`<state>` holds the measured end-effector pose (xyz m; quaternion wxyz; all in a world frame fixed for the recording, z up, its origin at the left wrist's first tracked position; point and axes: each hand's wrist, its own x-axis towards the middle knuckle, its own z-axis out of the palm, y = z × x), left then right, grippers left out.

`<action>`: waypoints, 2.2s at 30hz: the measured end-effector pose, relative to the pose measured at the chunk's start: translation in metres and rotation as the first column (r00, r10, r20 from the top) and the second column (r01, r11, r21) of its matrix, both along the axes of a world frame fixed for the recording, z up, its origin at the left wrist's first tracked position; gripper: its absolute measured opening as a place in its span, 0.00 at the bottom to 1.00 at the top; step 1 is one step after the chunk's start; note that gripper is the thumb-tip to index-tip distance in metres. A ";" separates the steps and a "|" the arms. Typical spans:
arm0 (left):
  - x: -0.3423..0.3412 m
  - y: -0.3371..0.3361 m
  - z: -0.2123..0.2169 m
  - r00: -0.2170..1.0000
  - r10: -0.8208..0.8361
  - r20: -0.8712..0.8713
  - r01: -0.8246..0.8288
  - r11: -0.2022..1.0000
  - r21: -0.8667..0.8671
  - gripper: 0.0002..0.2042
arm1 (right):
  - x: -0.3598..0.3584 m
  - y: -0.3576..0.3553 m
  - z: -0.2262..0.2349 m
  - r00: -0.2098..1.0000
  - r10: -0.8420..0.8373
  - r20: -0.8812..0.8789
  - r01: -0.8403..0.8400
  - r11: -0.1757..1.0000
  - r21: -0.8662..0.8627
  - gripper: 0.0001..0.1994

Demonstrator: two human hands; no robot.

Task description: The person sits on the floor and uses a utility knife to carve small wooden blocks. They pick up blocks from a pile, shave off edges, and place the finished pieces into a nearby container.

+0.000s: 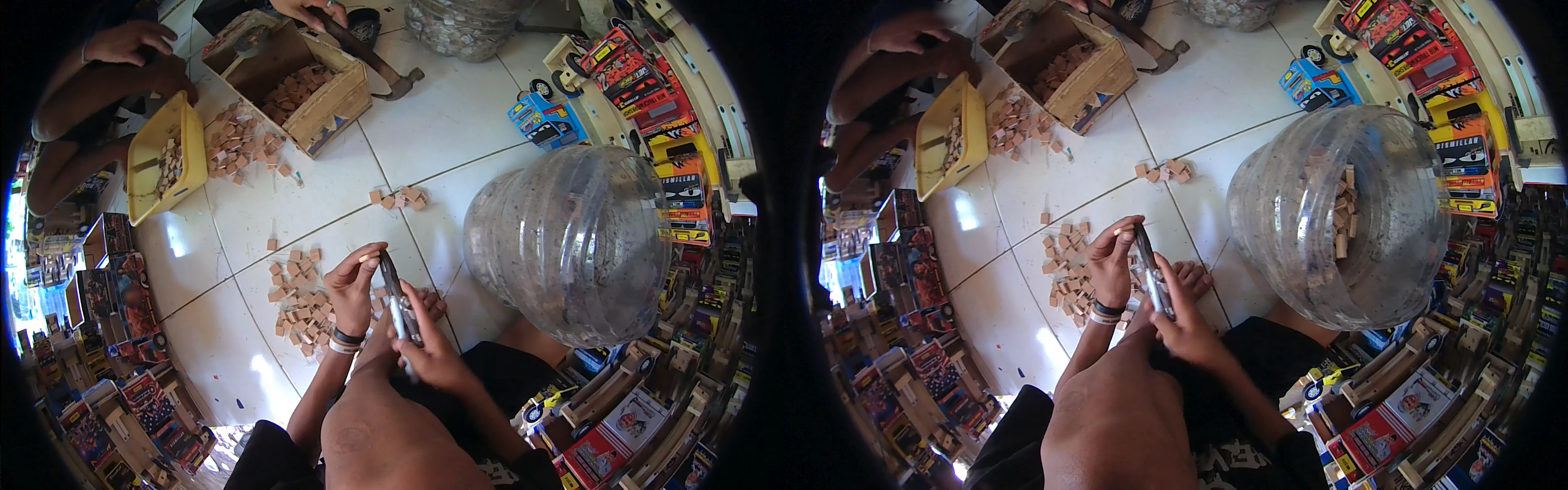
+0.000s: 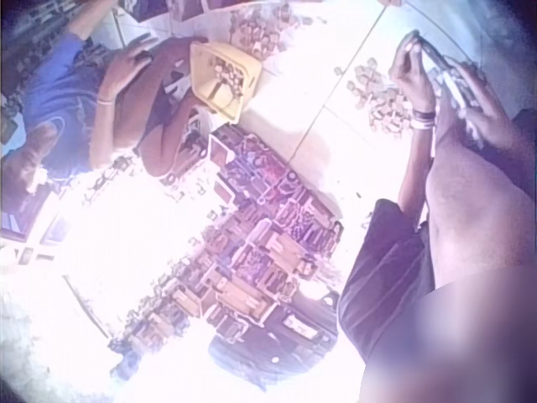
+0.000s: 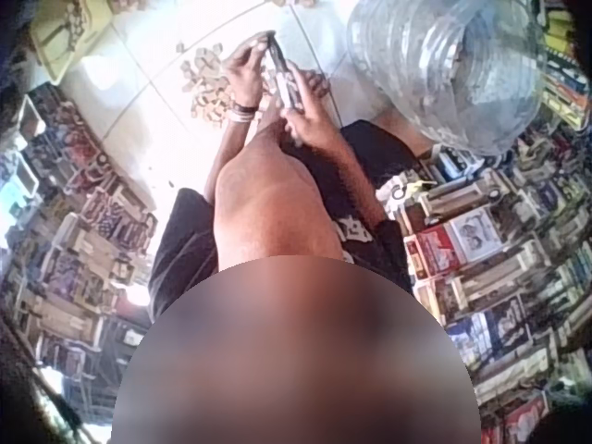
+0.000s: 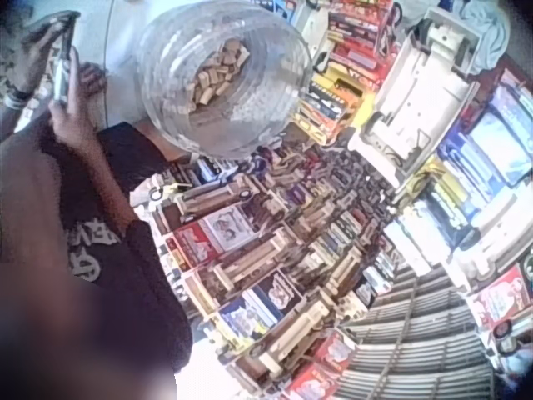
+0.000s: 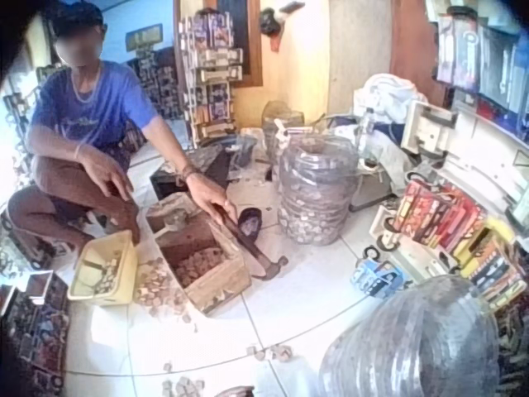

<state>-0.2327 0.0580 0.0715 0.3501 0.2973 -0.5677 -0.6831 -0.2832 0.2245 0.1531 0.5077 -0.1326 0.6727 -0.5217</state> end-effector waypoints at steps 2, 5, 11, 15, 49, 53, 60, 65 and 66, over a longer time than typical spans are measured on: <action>0.001 0.002 0.001 0.997 0.053 0.055 -0.049 0.996 -0.071 0.10 | 0.014 -0.014 -0.011 0.453 0.191 -0.871 -0.061 0.981 0.184 0.45; 0.003 -0.003 0.002 0.976 0.017 0.215 0.027 0.979 -0.202 0.09 | 0.020 -0.011 -0.027 0.523 0.285 -0.803 -0.063 0.953 0.297 0.41; 0.003 -0.007 0.006 0.958 -0.076 0.276 0.124 0.979 -0.162 0.09 | 0.014 -0.003 -0.031 0.609 0.212 -0.764 -0.112 0.977 0.182 0.42; 0.000 -0.013 0.014 0.972 -0.092 0.216 0.080 0.995 0.065 0.11 | 0.013 -0.006 -0.021 0.716 0.119 -0.688 -0.073 0.993 0.097 0.44; 0.006 -0.030 0.044 0.922 -0.307 0.235 0.225 0.921 0.319 0.15 | -0.002 0.015 -0.007 0.845 0.096 -0.527 -0.152 0.986 -0.063 0.42; 0.005 -0.030 0.043 0.927 -0.321 0.197 0.238 0.905 0.351 0.14 | -0.001 0.014 -0.006 0.843 0.077 -0.533 -0.136 0.988 -0.071 0.42; -0.001 -0.025 0.048 0.920 -0.388 0.062 0.291 0.779 0.556 0.15 | 0.001 0.013 -0.004 0.871 0.057 -0.487 -0.121 0.988 -0.100 0.41; 0.000 -0.022 0.043 0.914 -0.400 -0.068 0.331 0.640 0.694 0.14 | -0.006 0.024 0.001 0.999 0.033 -0.026 -0.038 0.971 -0.234 0.43; 0.001 -0.021 0.042 0.918 -0.395 -0.038 0.291 0.604 0.742 0.14 | -0.007 0.029 0.004 0.953 0.022 0.301 0.065 0.958 -0.278 0.44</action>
